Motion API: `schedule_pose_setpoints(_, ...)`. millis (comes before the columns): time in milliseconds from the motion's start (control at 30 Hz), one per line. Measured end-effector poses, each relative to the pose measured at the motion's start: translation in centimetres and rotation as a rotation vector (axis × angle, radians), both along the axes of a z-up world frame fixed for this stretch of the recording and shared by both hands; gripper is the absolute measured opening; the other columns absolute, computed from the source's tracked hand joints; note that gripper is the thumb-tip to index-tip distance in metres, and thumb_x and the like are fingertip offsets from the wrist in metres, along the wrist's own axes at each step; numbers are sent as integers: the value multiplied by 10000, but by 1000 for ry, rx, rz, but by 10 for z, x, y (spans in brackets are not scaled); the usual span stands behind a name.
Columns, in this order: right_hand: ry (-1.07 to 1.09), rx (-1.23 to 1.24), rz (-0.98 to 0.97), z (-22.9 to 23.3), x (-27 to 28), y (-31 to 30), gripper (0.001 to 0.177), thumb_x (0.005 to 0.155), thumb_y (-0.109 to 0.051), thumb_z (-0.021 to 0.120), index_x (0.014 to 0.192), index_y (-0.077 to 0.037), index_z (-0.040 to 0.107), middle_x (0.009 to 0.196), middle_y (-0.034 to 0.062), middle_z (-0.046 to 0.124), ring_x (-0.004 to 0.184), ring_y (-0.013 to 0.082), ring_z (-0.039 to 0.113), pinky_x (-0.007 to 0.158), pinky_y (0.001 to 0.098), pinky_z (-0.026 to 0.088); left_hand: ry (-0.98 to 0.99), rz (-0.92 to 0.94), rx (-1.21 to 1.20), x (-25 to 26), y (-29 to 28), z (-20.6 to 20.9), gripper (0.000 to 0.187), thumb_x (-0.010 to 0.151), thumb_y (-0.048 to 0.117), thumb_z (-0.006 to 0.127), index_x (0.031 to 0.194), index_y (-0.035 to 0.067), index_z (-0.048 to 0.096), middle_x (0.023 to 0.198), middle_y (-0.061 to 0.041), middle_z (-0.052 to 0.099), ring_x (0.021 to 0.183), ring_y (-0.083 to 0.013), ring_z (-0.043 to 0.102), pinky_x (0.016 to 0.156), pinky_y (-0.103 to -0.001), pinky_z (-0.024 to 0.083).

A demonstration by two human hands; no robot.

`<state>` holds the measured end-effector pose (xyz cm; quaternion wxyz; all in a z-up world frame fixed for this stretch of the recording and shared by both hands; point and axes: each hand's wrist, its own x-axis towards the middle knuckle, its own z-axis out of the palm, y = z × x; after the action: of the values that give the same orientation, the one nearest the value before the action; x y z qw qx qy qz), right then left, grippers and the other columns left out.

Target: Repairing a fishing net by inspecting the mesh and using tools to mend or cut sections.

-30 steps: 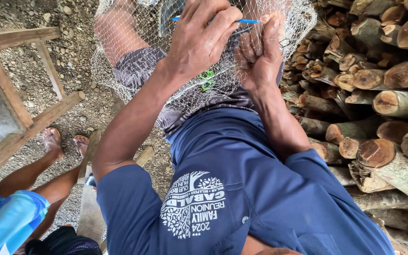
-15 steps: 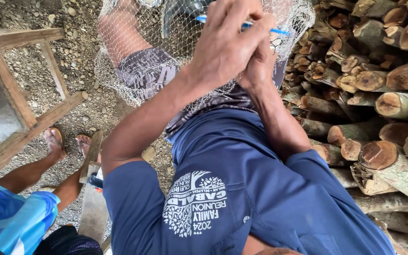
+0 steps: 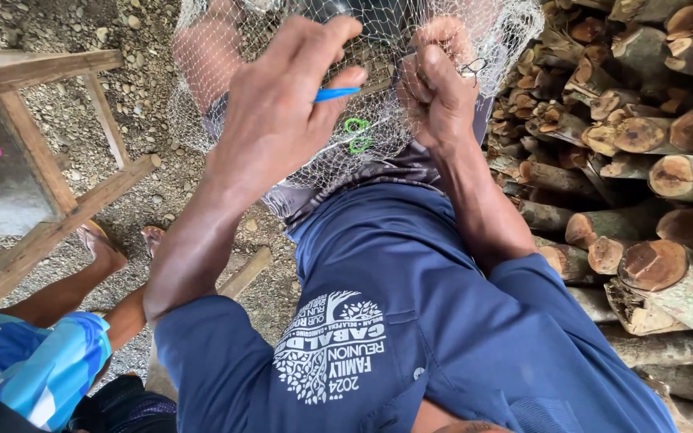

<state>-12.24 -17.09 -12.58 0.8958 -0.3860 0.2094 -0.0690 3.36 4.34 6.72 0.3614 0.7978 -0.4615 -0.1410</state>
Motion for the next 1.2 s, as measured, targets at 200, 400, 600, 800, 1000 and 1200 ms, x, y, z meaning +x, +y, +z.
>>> schedule_pose_setpoints(200,-35,18,-7,-1,2,-2,252,1175,-427,832,1239,-204,733,758,-117,475,602,66,353,536,265,376,77,-159,159,1,11,-16,227,1267,184,752,1425,23,782,1139,-132,907,913,-283,880,808,-475,728)
schedule_pose_setpoints(400,-42,-41,-40,8,4,-1,204,1183,-396,852,1202,-269,693,762,-113,482,605,74,381,542,284,408,317,-210,-17,13,16,19,212,1271,116,628,1323,11,804,1213,-114,893,1004,-238,849,845,-395,624)
schedule_pose_setpoints(600,-68,-50,-10,1,4,-2,190,1202,-421,828,1231,-289,694,749,-111,462,588,77,361,520,290,383,312,-261,-88,3,22,28,218,1271,65,619,1318,-30,809,1204,-163,894,1007,-269,855,822,-381,658)
schedule_pose_setpoints(800,43,-44,-41,5,5,2,375,1080,-471,896,920,-277,617,707,-124,449,581,74,346,551,292,376,147,-259,-2,-63,14,-12,181,1166,121,678,1247,174,830,897,-4,813,804,-201,789,720,-442,602)
schedule_pose_setpoints(1000,89,-35,-8,-42,-15,-7,369,1002,-473,1002,957,-253,709,901,-101,608,757,97,553,747,309,586,-13,-249,-36,-86,9,-22,187,1074,45,664,1231,74,762,894,-28,765,807,-286,767,513,-489,518)
schedule_pose_setpoints(1200,16,-153,-42,-5,-3,-5,303,1121,-420,911,1082,-183,724,820,-78,572,656,89,453,604,303,431,542,-125,-211,-9,12,36,279,1224,145,616,1319,-10,827,1237,-169,892,1055,-232,858,839,-318,689)
